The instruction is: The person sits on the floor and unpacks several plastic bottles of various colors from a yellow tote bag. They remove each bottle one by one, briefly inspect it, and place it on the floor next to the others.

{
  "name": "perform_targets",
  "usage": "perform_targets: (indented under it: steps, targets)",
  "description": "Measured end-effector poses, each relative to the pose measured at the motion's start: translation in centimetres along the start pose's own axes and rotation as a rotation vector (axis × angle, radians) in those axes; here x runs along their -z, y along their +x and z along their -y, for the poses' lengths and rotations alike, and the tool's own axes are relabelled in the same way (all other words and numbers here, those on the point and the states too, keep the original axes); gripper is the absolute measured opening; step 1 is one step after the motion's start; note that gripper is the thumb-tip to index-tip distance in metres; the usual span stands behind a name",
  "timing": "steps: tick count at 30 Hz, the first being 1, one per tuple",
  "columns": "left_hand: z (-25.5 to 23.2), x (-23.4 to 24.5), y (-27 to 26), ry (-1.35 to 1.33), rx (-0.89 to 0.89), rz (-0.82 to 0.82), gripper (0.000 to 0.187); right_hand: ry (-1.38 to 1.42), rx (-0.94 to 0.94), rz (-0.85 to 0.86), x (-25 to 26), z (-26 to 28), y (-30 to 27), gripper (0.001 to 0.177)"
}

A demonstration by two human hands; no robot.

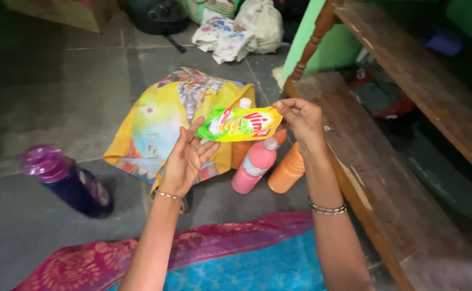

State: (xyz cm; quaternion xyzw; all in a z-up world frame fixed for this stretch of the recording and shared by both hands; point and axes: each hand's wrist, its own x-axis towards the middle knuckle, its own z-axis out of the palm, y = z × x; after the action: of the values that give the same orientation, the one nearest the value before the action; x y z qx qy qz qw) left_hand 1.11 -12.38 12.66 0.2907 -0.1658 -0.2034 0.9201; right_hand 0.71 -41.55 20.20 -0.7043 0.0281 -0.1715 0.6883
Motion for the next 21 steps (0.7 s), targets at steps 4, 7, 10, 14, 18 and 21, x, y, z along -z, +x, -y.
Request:
perform_targets:
  steps: [4,7,10,14,18,21]
  targets:
    - [1.8,-2.0,2.0,0.01,0.006,-0.004,0.077,0.0,0.138,-0.118,3.4,0.3,-0.9,0.019]
    - [3.4,-3.3,2.7,0.087,0.024,-0.053,0.079,0.067,0.145,-0.236,5.6,0.3,-1.6,0.02]
    - [5.1,-4.0,3.4,0.276,0.034,-0.105,0.079,0.144,0.154,-0.285,7.5,-0.1,-2.1,0.02]
    - [7.8,-4.1,3.8,0.592,-0.047,-0.087,0.078,0.098,0.143,-0.376,9.4,-1.4,-2.1,0.023]
    - [9.5,-3.7,4.5,0.757,-0.162,-0.082,0.074,0.097,0.122,-0.419,11.2,-3.1,-1.5,0.023]
    - [9.9,-3.7,4.4,0.792,-0.223,-0.046,0.071,0.102,0.11,-0.458,12.7,-4.3,-0.8,0.022]
